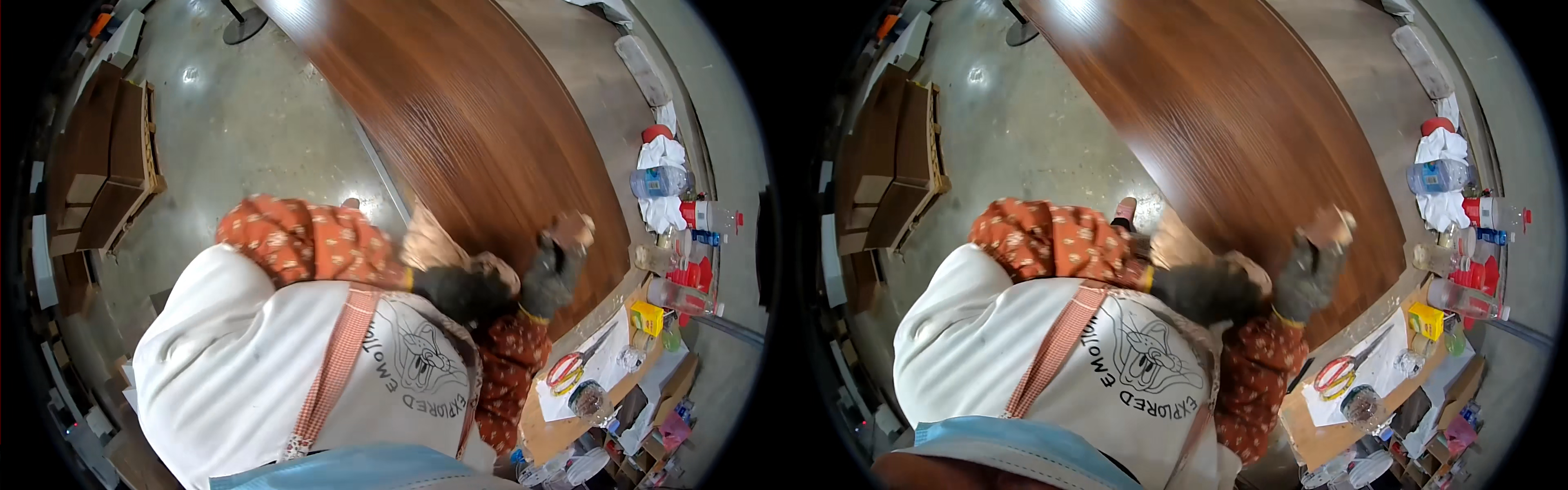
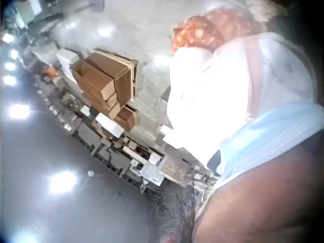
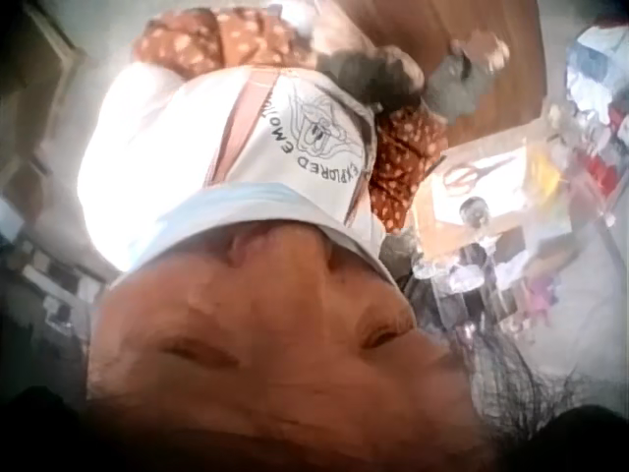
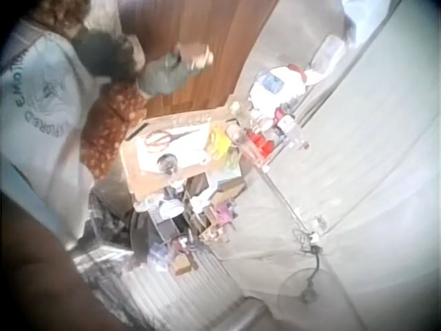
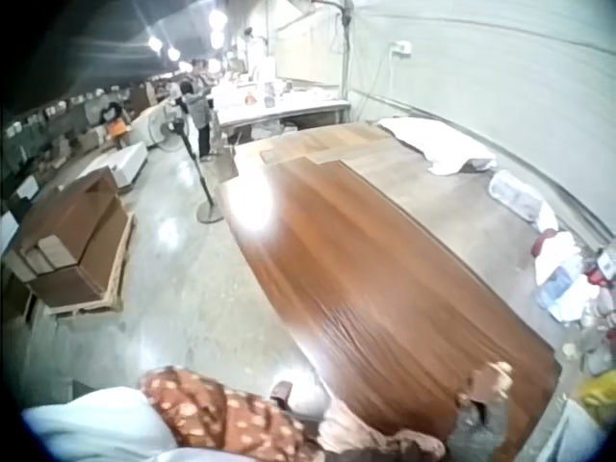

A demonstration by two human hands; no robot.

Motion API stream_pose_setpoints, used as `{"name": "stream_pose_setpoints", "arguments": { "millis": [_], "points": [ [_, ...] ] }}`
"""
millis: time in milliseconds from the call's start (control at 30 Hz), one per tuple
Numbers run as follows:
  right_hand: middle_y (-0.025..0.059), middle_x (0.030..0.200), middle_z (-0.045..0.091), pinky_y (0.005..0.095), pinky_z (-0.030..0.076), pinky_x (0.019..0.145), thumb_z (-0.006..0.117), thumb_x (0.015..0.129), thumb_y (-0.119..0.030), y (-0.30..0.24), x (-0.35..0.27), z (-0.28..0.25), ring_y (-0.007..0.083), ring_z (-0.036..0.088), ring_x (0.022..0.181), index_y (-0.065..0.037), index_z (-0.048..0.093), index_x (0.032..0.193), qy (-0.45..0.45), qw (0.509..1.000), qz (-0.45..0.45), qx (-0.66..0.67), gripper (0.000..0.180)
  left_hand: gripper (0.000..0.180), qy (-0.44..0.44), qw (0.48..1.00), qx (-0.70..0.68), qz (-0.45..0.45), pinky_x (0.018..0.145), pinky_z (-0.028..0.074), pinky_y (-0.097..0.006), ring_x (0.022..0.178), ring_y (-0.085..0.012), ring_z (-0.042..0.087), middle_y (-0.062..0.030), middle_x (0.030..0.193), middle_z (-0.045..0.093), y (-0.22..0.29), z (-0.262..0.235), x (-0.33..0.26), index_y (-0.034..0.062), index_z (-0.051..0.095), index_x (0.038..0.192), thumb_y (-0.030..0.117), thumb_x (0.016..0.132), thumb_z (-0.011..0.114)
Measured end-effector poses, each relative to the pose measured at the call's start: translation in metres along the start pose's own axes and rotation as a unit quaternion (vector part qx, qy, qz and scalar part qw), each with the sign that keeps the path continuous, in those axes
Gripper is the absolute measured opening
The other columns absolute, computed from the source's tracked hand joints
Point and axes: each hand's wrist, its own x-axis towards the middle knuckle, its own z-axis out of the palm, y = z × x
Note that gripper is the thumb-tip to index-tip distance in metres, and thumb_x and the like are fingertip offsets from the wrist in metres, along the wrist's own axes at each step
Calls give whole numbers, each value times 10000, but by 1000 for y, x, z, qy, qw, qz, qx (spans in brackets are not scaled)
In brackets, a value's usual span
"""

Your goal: The person wipes a wood panel with a cloth, applies liquid from a glass bottle, and rubs the surface with a sanding block and the cloth.

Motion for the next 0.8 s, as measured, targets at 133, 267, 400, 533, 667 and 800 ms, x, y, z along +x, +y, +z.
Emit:
{"name": "stream_pose_setpoints", "arguments": {
  "millis": [133, 267, 400, 533, 667, 800],
  "points": [
    [188, 1154, 591, 384, 503, 839, 582, 891, -106, 32, -53, -106, 305, 585, 1007, 28, 568, 1115, 67, 982, -8, -177, 261, 542, 12, 993, -70, 90, 1003, 412, -416, 1195, -327, 457, -191, 1299, 447, 40, 22, 30, 17, 392, 1341, 210, 846, 500],
    [171, 1136, 600, 367, 496, 843, 582, 890, -130, 21, -64, -157, 266, 586, 974, 47, 534, 1197, 207, 960, 124, -144, 358, 520, 9, 986, -103, 132, 1013, 408, -407, 1210, -312, 460, -175, 1312, 459, 50, 23, 30, 36, 411, 1342, 176, 850, 501],
    [164, 1264, 551, 353, 443, 935, 686, 818, -150, 45, -70, -192, 267, 545, 1105, 31, 499, 1292, 261, 916, 301, -50, 541, 504, -12, 989, -92, 112, 1022, 405, -399, 1226, -297, 462, -158, 1325, 471, 10, 3, -5, 56, 430, 1344, 141, 853, 501],
    [166, 1272, 545, 368, 428, 955, 717, 795, -181, 19, -32, -178, 275, 536, 1117, 8, 507, 1294, 157, 859, 376, -312, 574, 493, -51, 997, -51, 27, 1032, 401, -391, 1241, -282, 464, -142, 1338, 483, -68, -27, -68, 75, 449, 1345, 107, 856, 502],
    [210, 1246, 545, 416, 424, 956, 693, 812, -256, 41, -23, -163, 355, 524, 1136, -34, 528, 1266, 163, 915, 166, -330, 532, 549, -74, 981, 5, -182, 1065, 364, -390, 1255, -307, 455, -155, 1339, 491, -175, -68, -141, 77, 467, 1343, 33, 804, 564],
    [186, 1233, 554, 415, 413, 970, 636, 822, -236, -16, 20, -106, 339, 516, 1147, -47, 544, 1239, -28, 930, 142, -337, 467, 437, 17, 842, -44, -538, 873, 485, -383, 1051, -261, 570, -128, 1222, 579, -247, -147, -204, 95, 568, 1245, 16, 815, 572]
  ]
}}
